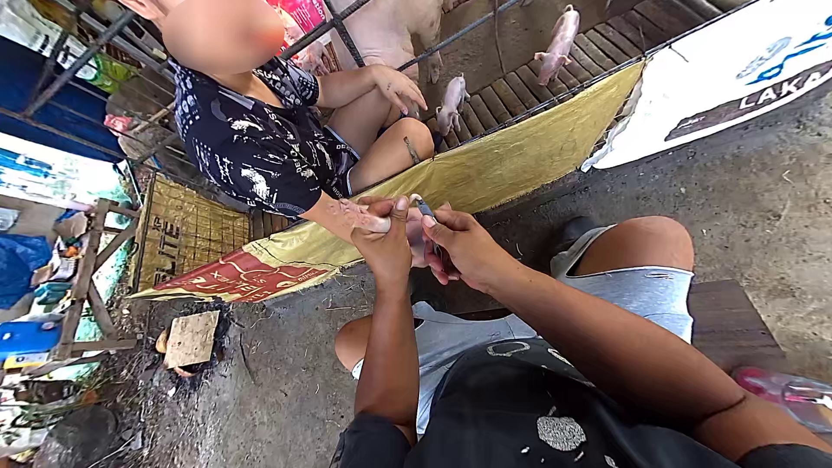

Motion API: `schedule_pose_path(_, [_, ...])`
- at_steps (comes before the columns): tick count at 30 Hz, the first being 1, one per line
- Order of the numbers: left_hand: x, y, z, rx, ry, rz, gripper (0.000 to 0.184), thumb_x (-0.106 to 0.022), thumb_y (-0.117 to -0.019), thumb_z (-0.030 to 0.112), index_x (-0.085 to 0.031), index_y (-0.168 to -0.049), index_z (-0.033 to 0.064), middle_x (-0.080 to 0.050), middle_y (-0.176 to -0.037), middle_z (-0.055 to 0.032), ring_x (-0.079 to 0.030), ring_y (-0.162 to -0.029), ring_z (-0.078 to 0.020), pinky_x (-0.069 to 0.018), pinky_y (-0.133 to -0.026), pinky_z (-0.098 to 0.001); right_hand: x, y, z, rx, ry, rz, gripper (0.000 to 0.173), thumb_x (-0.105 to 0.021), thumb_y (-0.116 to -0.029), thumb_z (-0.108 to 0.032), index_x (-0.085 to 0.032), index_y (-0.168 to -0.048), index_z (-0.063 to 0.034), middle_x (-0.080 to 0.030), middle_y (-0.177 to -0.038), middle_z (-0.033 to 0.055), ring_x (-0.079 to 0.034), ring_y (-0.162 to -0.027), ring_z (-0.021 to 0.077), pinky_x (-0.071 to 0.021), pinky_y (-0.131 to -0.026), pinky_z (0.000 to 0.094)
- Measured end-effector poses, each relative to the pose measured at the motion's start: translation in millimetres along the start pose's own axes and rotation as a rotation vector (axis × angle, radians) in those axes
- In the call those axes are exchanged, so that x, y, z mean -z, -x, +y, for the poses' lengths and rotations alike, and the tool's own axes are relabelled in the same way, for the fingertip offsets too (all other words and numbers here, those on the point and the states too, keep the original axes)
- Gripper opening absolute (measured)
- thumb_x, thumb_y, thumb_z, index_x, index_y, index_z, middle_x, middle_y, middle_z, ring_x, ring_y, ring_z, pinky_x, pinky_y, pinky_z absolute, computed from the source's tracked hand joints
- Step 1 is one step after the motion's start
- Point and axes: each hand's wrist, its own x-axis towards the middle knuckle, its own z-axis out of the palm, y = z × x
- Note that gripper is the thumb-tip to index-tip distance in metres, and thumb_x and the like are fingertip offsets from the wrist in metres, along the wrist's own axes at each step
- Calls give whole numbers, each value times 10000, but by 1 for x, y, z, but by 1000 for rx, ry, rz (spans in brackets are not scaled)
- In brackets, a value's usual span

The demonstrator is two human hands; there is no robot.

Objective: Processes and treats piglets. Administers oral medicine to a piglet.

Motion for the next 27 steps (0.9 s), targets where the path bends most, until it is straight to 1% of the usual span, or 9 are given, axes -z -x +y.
schedule_pose_path(3, [-7, 2, -1, 49, 33, 14, 49, -769, -907, 66, -730, -938, 64, -717, -978, -33, -705, -865, -139, -625, -758, -307, 9, 0, -15, -11, -23, -32, 334, -352, -1134, -285, -580, -1178, -46, -676, -726, 119, -684, -580, 199, -602, -538, 327])
schedule_pose_path(7, [-10, -12, -7, -18, 120, 35, 31, -740, -912, 17, -722, -934, 28, -713, -948, -46, -694, -855, -134, -617, -762, -305, 27, 9, -28, 61, 4, 9, 315, -364, -1129, -242, -582, -1211, -31, -732, -857, 170, -740, -698, 267, -640, -637, 414])
schedule_pose_path(9, [-9, -17, -7, -26, 121, 31, 24, -736, -919, 26, -722, -939, 29, -711, -952, -42, -693, -859, -133, -618, -771, -304, 37, 11, -29, 221, 136, 102, 239, -436, -1106, -190, -589, -1169, -16, -724, -861, 141, -730, -698, 239, -641, -631, 401])
schedule_pose_path(11, [-8, -18, -7, -24, 132, 19, 28, -733, -920, 23, -718, -941, 33, -709, -949, -40, -693, -854, -131, -618, -769, -304, 44, 4, -35, 465, 374, 179, 131, -595, -1022, -93, -593, -1106, 7, -675, -840, 103, -679, -665, 191, -618, -597, 356])
schedule_pose_path(13, [-8, -17, -9, -14, 156, -2, 28, -730, -923, 32, -709, -934, 46, -702, -947, -38, -688, -847, -135, -619, -762, -312, 41, -7, -53, 611, 705, 154, 248, -747, -895, -79, -605, -1089, -23, -676, -896, 68, -652, -710, 152, -583, -625, 333])
schedule_pose_path(15, [-8, -16, -8, -4, 186, -33, 31, -734, -926, 53, -706, -928, 66, -699, -945, -26, -685, -844, -129, -613, -755, -308, 25, -20, -71, 602, 948, 58, 365, -810, -821, -69, -634, -1140, -54, -685, -948, 51, -650, -771, 162, -577, -683, 374])
schedule_pose_path(18, [-6, -20, -5, -30, 205, -59, 21, -730, -932, 64, -713, -927, 74, -703, -943, -20, -677, -870, -126, -596, -777, -305, 3, -38, -88, 547, 1174, -18, 329, -779, -802, -26, -637, -1091, -93, -670, -932, 55, -651, -815, 201, -566, -728, 443])
schedule_pose_path(21, [-1, -23, -4, -25, 228, -38, 23, -730, -927, 51, -713, -928, 66, -703, -920, -24, -678, -847, -128, -600, -766, -311, -5, -40, -94, 549, 1262, -36, 275, -752, -821, -14, -648, -1060, -99, -688, -922, 46, -672, -831, 196, -577, -740, 437])
schedule_pose_path(27, [-5, -22, -1, 40, 336, -68, 51, -696, -944, 20, -691, -933, 70, -706, -900, -32, -690, -831, -138, -607, -768, -328, -8, -39, -89, 535, 1277, -25, 335, -777, -813, -25, -659, -1122, -79, -692, -1005, 77, -671, -913, 232, -571, -821, 467])
